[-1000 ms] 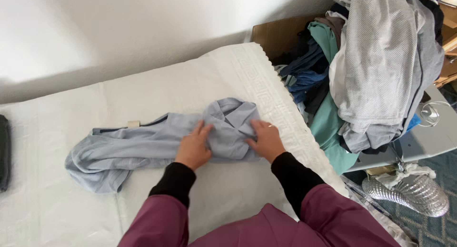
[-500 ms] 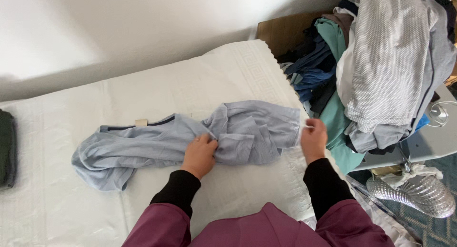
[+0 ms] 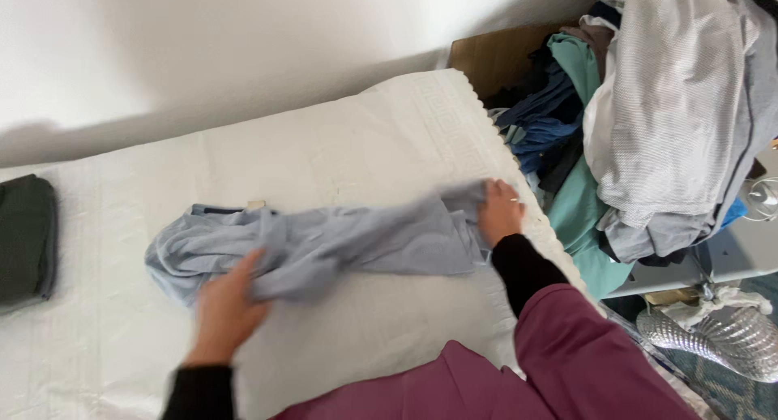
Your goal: The person folds two shirts on a surface by laying each one flat, smoothing the fabric, and folding the sides and bottom inward before placing them in a stack.
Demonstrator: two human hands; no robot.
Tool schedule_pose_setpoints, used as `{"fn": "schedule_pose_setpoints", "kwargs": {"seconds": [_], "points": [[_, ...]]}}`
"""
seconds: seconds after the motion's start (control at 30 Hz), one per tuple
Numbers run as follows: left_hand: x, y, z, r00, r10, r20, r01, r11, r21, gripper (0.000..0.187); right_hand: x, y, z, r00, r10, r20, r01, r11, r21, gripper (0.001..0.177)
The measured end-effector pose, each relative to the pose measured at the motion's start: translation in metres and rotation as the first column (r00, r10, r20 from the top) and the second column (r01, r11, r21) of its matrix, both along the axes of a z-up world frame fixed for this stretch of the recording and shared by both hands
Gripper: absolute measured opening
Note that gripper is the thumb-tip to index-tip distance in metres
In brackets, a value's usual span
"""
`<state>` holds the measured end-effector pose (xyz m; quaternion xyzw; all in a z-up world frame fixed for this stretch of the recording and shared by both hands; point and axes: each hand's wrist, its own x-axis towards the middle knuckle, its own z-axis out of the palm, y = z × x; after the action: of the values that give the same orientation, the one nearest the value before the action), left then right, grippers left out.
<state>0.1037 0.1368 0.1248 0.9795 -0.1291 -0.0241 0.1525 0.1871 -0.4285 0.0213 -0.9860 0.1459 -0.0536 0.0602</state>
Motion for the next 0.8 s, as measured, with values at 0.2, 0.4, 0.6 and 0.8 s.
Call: {"fn": "schedule_pose_setpoints", "kwargs": {"seconds": [0.2,0.4,0.6,0.8], "points": [[-0.096,0.127,-0.074,0.893,0.38,-0.242,-0.252,0.867,0.43,0.046,-0.01,-0.008,0.029,0.991,0.086,0.104,-0.1,0.987,0.13,0.051],[-0.157,0.179,-0.144,0.848,0.487,-0.208,-0.487,0.872,0.053,0.035,-0.091,-0.012,0.057,0.816,0.527,0.237,-0.578,0.75,0.322,0.035],[-0.143,0.264,-0.123,0.437,0.814,-0.382,-0.536,0.577,0.616,0.042,-0.191,0.002,0.082,0.396,0.724,-0.564,-0.4,0.689,0.604,0.031],[-0.129,0.196,-0.116,0.485,0.832,-0.27,-0.641,0.548,0.538,0.052,-0.164,0.012,0.03,0.816,0.551,-0.174,-0.431,0.781,0.453,0.017]]}}
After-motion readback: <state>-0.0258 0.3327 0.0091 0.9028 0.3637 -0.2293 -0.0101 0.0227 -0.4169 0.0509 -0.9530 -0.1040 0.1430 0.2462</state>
